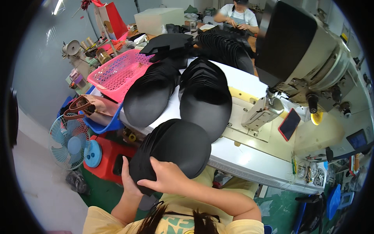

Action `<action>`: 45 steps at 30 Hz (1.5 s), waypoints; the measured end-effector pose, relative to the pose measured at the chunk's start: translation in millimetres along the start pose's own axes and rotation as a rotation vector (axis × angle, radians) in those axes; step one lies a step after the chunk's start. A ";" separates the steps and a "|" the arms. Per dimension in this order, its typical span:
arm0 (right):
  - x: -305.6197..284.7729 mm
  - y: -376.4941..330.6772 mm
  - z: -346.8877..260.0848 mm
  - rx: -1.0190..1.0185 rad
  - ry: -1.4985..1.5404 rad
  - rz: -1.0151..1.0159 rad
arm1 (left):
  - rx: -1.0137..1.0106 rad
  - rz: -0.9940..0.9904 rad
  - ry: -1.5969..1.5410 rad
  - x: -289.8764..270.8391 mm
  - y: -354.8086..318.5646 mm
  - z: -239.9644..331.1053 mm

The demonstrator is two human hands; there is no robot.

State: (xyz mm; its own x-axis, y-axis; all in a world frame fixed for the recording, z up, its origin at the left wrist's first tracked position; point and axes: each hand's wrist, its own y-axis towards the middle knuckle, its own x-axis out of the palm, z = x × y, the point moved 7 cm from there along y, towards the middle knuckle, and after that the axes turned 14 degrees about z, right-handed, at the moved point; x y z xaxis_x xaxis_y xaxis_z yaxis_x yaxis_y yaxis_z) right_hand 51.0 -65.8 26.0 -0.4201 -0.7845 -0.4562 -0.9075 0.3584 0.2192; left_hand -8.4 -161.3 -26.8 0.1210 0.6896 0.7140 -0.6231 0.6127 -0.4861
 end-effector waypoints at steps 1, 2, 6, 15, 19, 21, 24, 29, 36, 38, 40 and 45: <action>2.1 -2.4 0.0 0.002 -0.023 -0.004 | -0.014 0.017 0.016 0.6 -2.1 0.4; 4.6 -4.4 -0.4 0.001 -0.042 -0.004 | -0.024 0.032 0.038 3.5 -6.0 1.3; 12.2 -11.3 -9.2 -0.084 -0.043 0.021 | 0.006 0.031 -0.040 -10.8 -6.0 -11.0; -59.3 -34.8 -40.7 -0.103 0.330 -0.013 | 0.046 -0.717 1.117 1.0 -37.4 26.0; -57.3 -54.8 -41.8 -0.103 0.155 -0.279 | 0.430 -1.168 1.129 49.1 -74.7 70.0; -39.2 -64.6 -42.9 -0.295 -0.057 -0.295 | 0.857 -1.001 1.115 101.4 -79.1 55.9; -16.3 -78.4 -36.3 -0.361 -0.284 -0.372 | 1.179 -1.144 1.488 131.5 -87.6 6.1; -98.9 -62.7 -38.1 -0.346 -0.629 0.267 | 1.278 -0.919 1.585 106.5 -72.0 10.8; -95.7 -66.0 -32.2 -0.453 -0.339 0.798 | 1.603 -0.297 1.650 97.3 -57.9 -23.8; -89.7 -69.2 -28.9 -0.511 -0.399 0.752 | 1.637 -0.296 1.546 84.5 -53.5 -16.7; -101.0 -60.2 -39.6 -0.592 -0.483 0.743 | 1.742 -0.354 1.476 79.5 -52.8 -6.2; -99.9 -53.3 16.1 -0.279 -0.429 0.636 | 1.738 -0.467 1.475 82.0 -45.5 -9.6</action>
State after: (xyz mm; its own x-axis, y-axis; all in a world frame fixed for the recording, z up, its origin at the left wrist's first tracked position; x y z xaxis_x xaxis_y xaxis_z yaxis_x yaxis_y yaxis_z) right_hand 141.2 1.6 46.1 -0.8719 -0.1911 -0.4509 -0.4831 0.4864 0.7280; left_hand 37.3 -128.9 49.0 0.1762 0.8509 -0.4949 -0.1342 0.5188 0.8443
